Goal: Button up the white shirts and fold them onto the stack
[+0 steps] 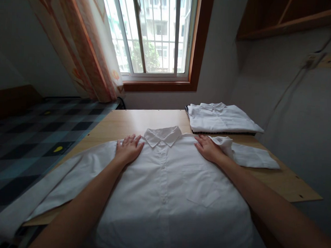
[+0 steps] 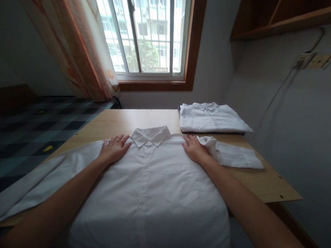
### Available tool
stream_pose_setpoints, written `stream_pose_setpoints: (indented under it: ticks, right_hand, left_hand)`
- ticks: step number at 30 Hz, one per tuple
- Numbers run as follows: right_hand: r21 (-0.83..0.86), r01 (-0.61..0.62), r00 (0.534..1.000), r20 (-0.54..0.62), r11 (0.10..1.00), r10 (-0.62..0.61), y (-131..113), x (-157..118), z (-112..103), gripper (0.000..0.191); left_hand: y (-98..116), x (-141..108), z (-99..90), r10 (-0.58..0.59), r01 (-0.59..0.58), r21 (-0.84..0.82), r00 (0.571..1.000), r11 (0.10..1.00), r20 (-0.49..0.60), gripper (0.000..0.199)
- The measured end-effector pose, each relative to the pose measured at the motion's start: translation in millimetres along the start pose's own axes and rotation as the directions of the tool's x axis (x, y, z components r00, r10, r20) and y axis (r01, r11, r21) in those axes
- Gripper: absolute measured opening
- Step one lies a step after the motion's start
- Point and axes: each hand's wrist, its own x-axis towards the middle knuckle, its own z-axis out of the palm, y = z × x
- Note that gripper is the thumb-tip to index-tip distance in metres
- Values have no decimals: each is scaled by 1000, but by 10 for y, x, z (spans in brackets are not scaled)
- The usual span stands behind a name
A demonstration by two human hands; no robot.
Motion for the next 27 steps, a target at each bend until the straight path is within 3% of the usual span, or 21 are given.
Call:
stream_pose_setpoints:
  ticks: [4, 10, 16, 20, 27]
  right_hand:
    - [46, 56, 998, -42, 997, -54, 164, 103, 130, 50]
    - [162, 249, 960, -168, 955, -222, 477, 283, 271, 42]
    - [184, 246, 945, -263, 952, -193, 533, 333, 298, 41]
    - [167, 205, 960, -225, 964, -165, 448, 281, 226, 41]
    - [36, 102, 995, -5, 994, -102, 249, 132, 59, 58]
  left_hand:
    - [1, 4, 8, 0, 0, 8, 1000, 1000, -3, 62]
    - [14, 100, 1, -4, 4, 15, 1000, 1000, -8, 62]
    - [34, 256, 17, 11, -11, 22, 1000, 1000, 4, 64]
    - [17, 324, 53, 31, -31, 18, 999, 999, -8, 63]
    - [-6, 342, 106, 50, -54, -37, 994, 998, -99, 61]
